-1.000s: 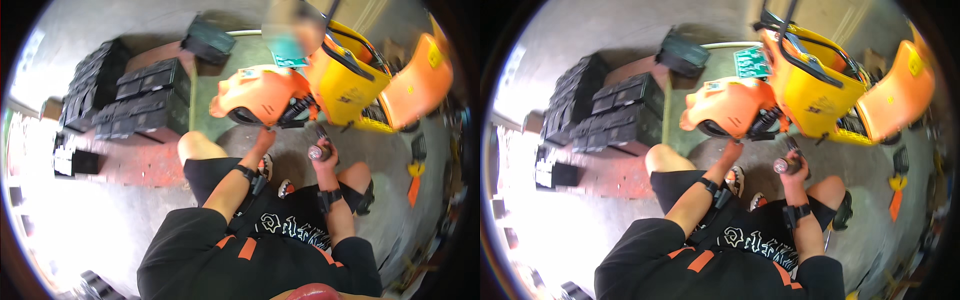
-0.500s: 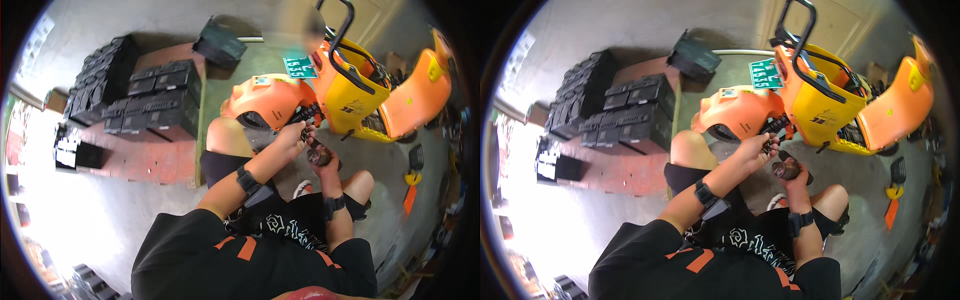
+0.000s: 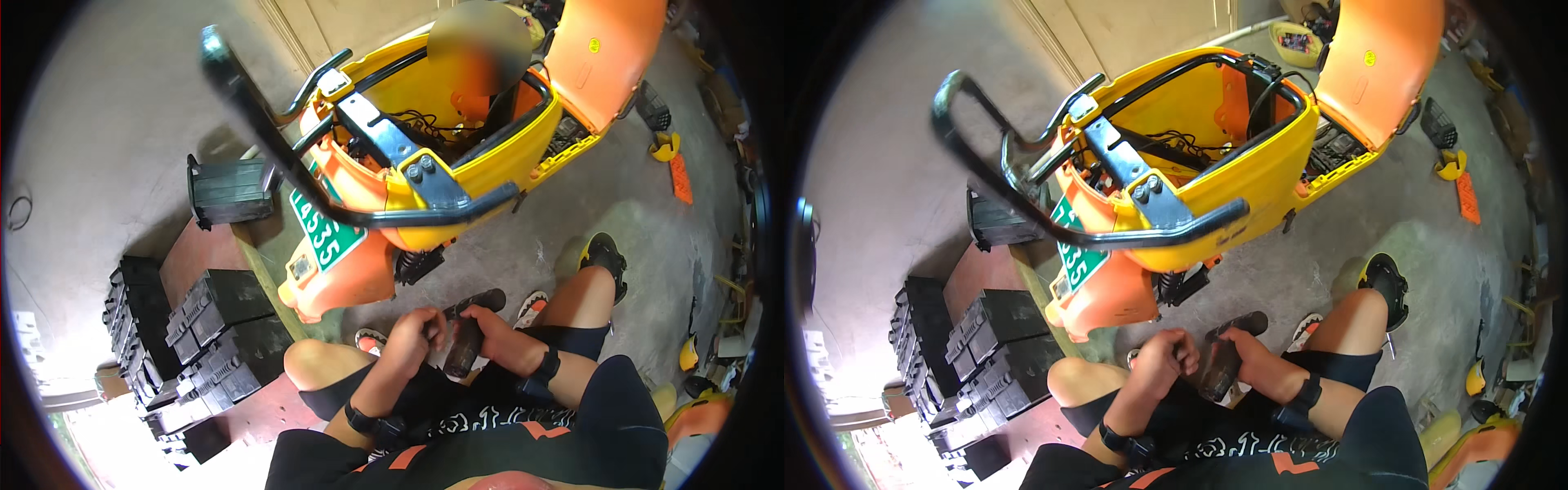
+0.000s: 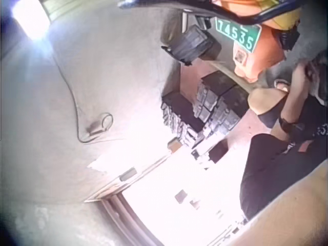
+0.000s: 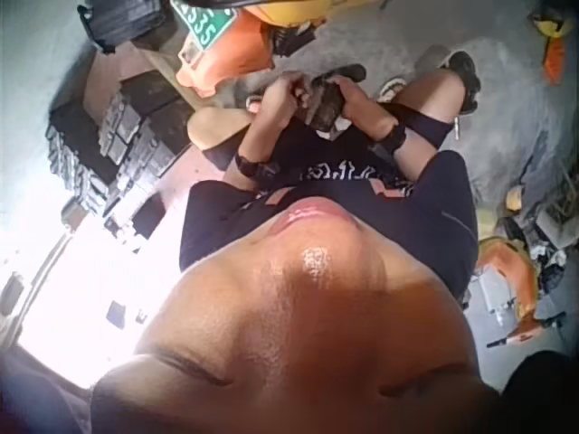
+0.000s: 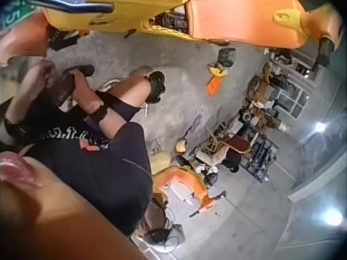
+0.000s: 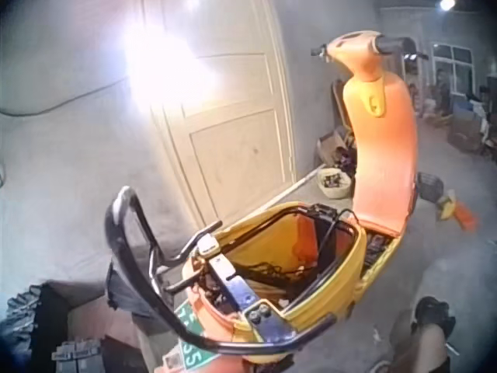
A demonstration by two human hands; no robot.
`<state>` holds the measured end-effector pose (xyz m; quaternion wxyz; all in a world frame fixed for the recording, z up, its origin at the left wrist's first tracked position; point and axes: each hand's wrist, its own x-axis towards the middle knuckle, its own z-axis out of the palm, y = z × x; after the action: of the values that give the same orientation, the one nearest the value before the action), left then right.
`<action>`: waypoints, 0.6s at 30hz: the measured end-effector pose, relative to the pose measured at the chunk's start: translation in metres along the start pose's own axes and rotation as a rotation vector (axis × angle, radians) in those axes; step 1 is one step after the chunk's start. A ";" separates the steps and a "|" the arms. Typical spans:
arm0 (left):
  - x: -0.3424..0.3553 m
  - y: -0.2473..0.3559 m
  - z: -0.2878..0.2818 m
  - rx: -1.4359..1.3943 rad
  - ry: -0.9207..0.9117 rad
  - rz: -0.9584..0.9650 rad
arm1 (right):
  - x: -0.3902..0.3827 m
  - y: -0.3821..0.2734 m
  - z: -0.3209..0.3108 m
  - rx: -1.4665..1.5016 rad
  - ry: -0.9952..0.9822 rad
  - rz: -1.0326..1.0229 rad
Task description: Repairing or inspecting an electric scooter by removing screws and checking internal battery components.
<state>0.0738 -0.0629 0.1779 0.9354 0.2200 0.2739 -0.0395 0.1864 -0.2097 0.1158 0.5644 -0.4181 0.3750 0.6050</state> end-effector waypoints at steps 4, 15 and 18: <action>0.027 -0.003 0.004 0.665 0.217 -0.233 | -0.002 -0.022 0.003 0.018 -0.060 0.135; 0.018 -0.007 -0.011 0.996 0.261 -0.192 | -0.030 -0.050 -0.053 0.142 0.176 -0.001; -0.042 0.005 -0.002 0.719 0.442 -0.218 | -0.094 -0.049 -0.020 0.203 0.390 0.078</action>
<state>0.0385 -0.0592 0.2004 0.7087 0.5047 0.4580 -0.1827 0.2385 -0.2585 0.1966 0.4966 -0.4532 0.5520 0.4932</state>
